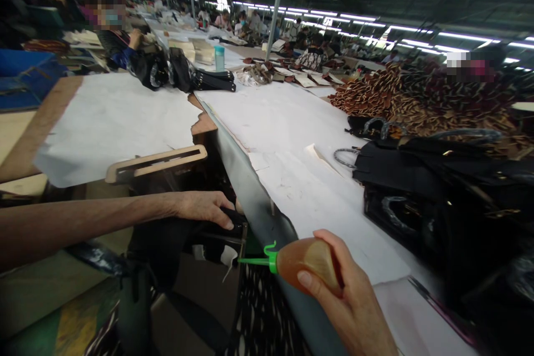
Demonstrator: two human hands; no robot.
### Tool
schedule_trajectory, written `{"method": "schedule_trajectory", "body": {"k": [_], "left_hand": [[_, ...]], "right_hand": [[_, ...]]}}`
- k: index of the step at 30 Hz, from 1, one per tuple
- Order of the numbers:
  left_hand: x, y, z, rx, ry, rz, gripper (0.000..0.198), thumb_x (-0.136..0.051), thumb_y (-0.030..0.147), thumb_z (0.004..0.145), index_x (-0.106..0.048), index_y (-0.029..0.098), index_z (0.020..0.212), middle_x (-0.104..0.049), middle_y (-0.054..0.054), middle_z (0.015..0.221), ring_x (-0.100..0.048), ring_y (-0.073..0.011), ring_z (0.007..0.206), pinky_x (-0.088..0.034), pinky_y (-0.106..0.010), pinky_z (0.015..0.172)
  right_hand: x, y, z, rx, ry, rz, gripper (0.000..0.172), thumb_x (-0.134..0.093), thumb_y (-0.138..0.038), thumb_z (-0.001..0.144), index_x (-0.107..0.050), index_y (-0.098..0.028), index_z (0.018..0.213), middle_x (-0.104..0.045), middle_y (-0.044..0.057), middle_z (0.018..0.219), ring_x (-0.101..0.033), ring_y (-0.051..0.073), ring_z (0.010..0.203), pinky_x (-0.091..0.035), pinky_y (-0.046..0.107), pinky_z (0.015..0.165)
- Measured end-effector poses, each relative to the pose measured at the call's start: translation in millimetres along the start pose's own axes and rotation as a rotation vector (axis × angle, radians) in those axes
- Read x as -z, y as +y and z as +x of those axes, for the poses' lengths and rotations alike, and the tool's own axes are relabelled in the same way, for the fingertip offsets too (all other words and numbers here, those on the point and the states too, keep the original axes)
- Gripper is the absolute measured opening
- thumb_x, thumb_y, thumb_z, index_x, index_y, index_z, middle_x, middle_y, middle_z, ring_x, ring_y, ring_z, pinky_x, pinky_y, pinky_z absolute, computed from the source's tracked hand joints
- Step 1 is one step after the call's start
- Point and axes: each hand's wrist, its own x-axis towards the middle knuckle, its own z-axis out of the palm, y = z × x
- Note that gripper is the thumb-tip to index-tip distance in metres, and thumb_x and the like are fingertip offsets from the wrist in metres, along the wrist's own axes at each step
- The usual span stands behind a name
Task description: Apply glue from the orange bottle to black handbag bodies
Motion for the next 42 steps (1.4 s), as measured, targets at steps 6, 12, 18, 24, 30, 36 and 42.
{"method": "schedule_trajectory", "body": {"k": [6,12,18,24,30,36,42], "left_hand": [[2.0,-2,3,-0.013,-0.008,0.041,0.037,-0.071,0.035,0.063,-0.073,0.012,0.092,-0.072,-0.006,0.085,-0.065,-0.0204,0.075,-0.052,-0.028,0.071],[1.6,-2,5,0.014,-0.004,-0.002,0.032,-0.071,0.032,0.063,-0.073,0.013,0.088,-0.072,-0.003,0.076,-0.064,-0.0175,0.067,-0.051,-0.025,0.065],[0.8,-7,7,-0.002,-0.017,-0.054,0.028,-0.07,0.029,0.063,-0.073,0.013,0.087,-0.072,-0.002,0.076,-0.064,-0.0174,0.069,-0.051,-0.026,0.069],[0.6,-9,9,0.017,-0.021,-0.107,0.024,-0.071,0.027,0.063,-0.073,0.014,0.082,-0.072,-0.001,0.073,-0.064,-0.0164,0.065,-0.051,-0.026,0.068],[3.4,-12,12,0.022,-0.004,-0.072,0.034,-0.072,0.032,0.061,-0.073,0.012,0.089,-0.073,-0.004,0.079,-0.065,-0.0187,0.07,-0.051,-0.027,0.07],[5.6,-16,15,0.027,-0.008,-0.046,0.034,-0.072,0.033,0.063,-0.073,0.013,0.091,-0.072,-0.003,0.075,-0.065,-0.0173,0.067,-0.05,-0.024,0.065],[7.0,-16,13,0.031,-0.005,-0.097,0.029,-0.072,0.03,0.062,-0.073,0.013,0.086,-0.072,-0.003,0.076,-0.064,-0.0173,0.067,-0.051,-0.026,0.068]], "right_hand": [[-3,-4,4,0.02,0.142,-0.019,0.046,-0.058,-0.051,0.079,-0.052,-0.024,0.116,-0.066,0.002,0.098,-0.064,0.023,0.084,-0.055,0.027,0.068],[-3,-8,4,0.011,0.082,-0.013,0.047,-0.06,-0.051,0.076,-0.053,-0.024,0.114,-0.067,0.003,0.102,-0.064,0.026,0.092,-0.055,0.029,0.066],[-5,-5,-4,-0.004,0.033,-0.046,0.047,-0.061,-0.052,0.076,-0.055,-0.024,0.113,-0.068,0.003,0.102,-0.065,0.025,0.093,-0.055,0.03,0.071],[-9,4,-12,-0.04,-0.015,-0.081,0.05,-0.06,-0.053,0.077,-0.053,-0.025,0.118,-0.067,0.002,0.108,-0.063,0.024,0.098,-0.055,0.03,0.076],[-10,11,-17,0.002,-0.069,-0.15,0.051,-0.062,-0.054,0.077,-0.055,-0.025,0.118,-0.066,0.004,0.11,-0.063,0.026,0.097,-0.054,0.032,0.081],[-12,9,-22,0.07,-0.062,-0.158,0.046,-0.063,-0.051,0.077,-0.056,-0.026,0.115,-0.066,0.004,0.112,-0.064,0.025,0.098,-0.054,0.029,0.081],[-18,6,-25,0.061,-0.104,-0.158,0.046,-0.063,-0.054,0.075,-0.06,-0.025,0.111,-0.068,0.004,0.106,-0.066,0.025,0.092,-0.055,0.031,0.08]]}}
